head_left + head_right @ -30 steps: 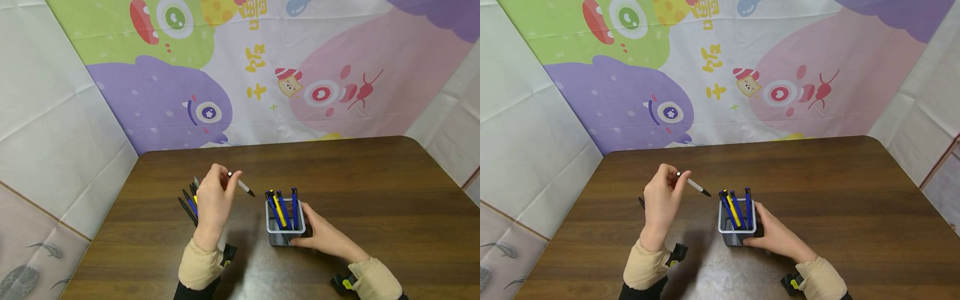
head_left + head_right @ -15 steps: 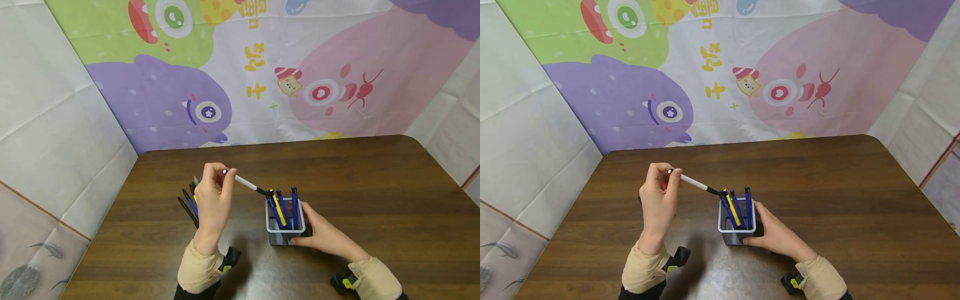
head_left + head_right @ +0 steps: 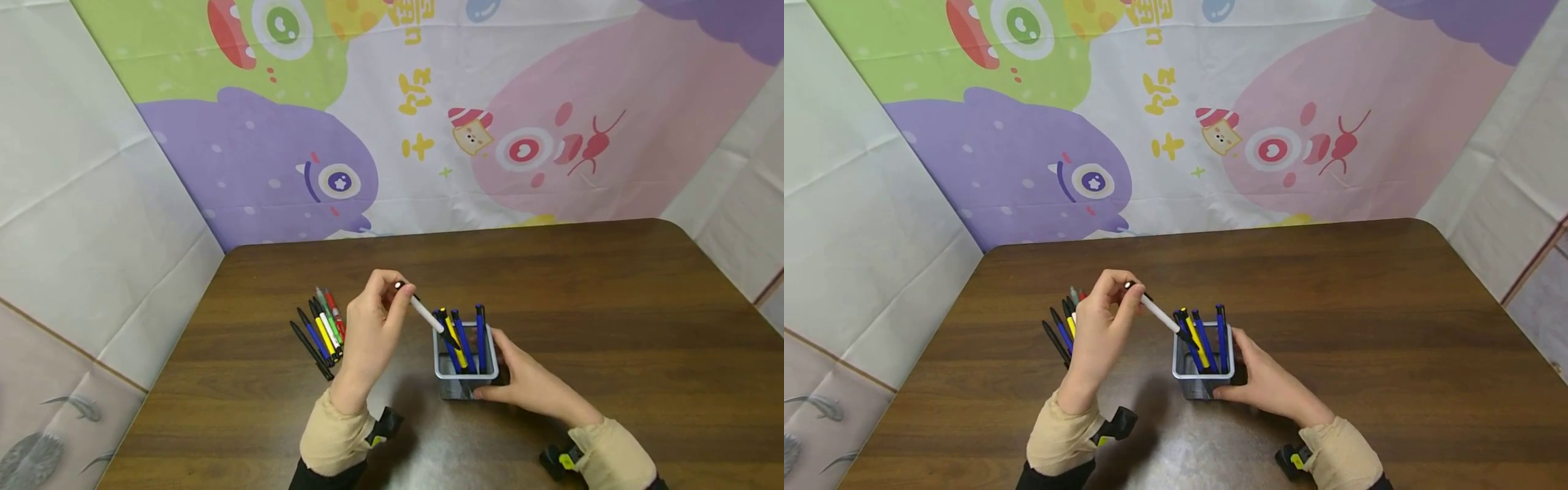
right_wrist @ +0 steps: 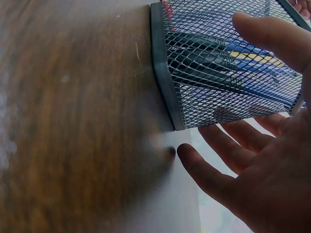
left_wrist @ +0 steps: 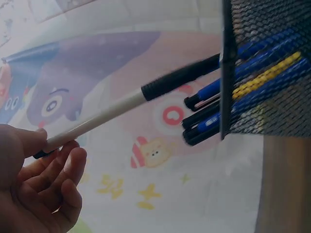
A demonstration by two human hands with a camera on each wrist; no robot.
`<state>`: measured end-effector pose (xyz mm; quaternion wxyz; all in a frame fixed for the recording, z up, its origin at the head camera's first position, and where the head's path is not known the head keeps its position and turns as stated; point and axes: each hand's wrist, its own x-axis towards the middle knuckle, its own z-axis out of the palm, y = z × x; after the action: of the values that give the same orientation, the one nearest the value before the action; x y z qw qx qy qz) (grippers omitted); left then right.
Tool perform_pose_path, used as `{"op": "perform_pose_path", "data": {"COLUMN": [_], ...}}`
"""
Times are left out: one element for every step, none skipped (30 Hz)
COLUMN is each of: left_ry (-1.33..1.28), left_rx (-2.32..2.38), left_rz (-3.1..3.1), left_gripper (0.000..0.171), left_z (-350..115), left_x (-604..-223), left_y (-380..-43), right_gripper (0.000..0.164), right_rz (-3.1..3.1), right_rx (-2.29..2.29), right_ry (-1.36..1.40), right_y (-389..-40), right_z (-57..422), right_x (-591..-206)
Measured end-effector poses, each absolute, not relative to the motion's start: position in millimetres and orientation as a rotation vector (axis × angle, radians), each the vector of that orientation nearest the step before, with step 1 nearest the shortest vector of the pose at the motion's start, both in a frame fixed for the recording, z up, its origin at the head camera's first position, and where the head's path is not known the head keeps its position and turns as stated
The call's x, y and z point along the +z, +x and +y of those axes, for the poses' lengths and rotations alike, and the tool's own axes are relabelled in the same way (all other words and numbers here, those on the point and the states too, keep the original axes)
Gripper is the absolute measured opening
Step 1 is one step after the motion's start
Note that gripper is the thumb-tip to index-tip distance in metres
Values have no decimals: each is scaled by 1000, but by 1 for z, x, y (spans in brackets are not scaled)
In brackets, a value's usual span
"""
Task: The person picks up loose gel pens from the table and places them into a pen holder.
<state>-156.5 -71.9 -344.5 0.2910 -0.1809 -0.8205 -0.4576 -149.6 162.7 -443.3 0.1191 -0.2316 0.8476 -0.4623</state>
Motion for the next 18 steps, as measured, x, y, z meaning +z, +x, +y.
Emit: {"op": "perform_pose_path", "data": {"left_ry": [-492, -505, -518, -532, -544, -556, -564, -575, -585, -594, -602, -608, -612, -613, -610, -605, -596, -584], "left_rx": [-1223, -1229, -1235, -1240, -1248, -1259, -1267, -1277, -1284, -1294, -1301, -1297, -1289, -1281, -1271, -1260, -1245, -1231], "left_rz": [-2195, -2201, -2205, -2210, -2214, -2219, -2226, -2232, -2239, -2245, -2251, -2258, -2266, -2273, -2280, -2288, -2298, -2309], "left_gripper": [14, 13, 13, 12, 12, 13, 13, 13, 14, 14, 14, 15, 15, 15, 15, 15, 15, 14], "left_z": [-70, -69, -67, -66, -64, -63, -61, -60, -59, -58, -57, -57, -56, -56, -55, -55, -55, -55], "left_x": [-346, -346, -347, -348, -348, -349, -349, -350, -350, -351, -351, -352, -352, -352, -353, -353, -353, -354], "left_y": [-157, -157, -158, -158, -158, -158, -157, -157, -157, -157, -157, -157, -157, -157, -157, -157, -157, -157], "right_gripper": [86, 86, 86, 85, 85, 85, 85, 85, 85, 85, 86, 86, 86, 87, 87, 88, 88, 88], "right_rz": [2482, 2483, 2485, 2484, 2484, 2482, 2478, 2474, 2469, 2466, 2462, 2459, 2451, 2447, 2443, 2437, 2433, 2429], "right_rx": [-1352, -1354, -1357, -1362, -1367, -1370, -1375, -1379, -1382, -1384, -1386, -1387, -1390, -1392, -1394, -1397, -1399, -1400], "right_ry": [-683, -688, -693, -698, -702, -703, -703, -702, -701, -700, -698, -695, -693, -690, -688, -685, -682, -678], "right_y": [-150, -150, -149, -149, -150, -150, -150, -150, -150, -150, -150, -150, -150, -150, -150, -150, -150, -150], "right_z": [163, 163, 163, 163, 163, 163, 163, 163, 163, 163, 163, 163, 163, 163, 163, 163, 163, 163], "right_x": [-443, -443, -443, -443, -443, -443, -443, -443, -442, -442, -442, -442, -442, -443, -443, -443, -443, -443]}}
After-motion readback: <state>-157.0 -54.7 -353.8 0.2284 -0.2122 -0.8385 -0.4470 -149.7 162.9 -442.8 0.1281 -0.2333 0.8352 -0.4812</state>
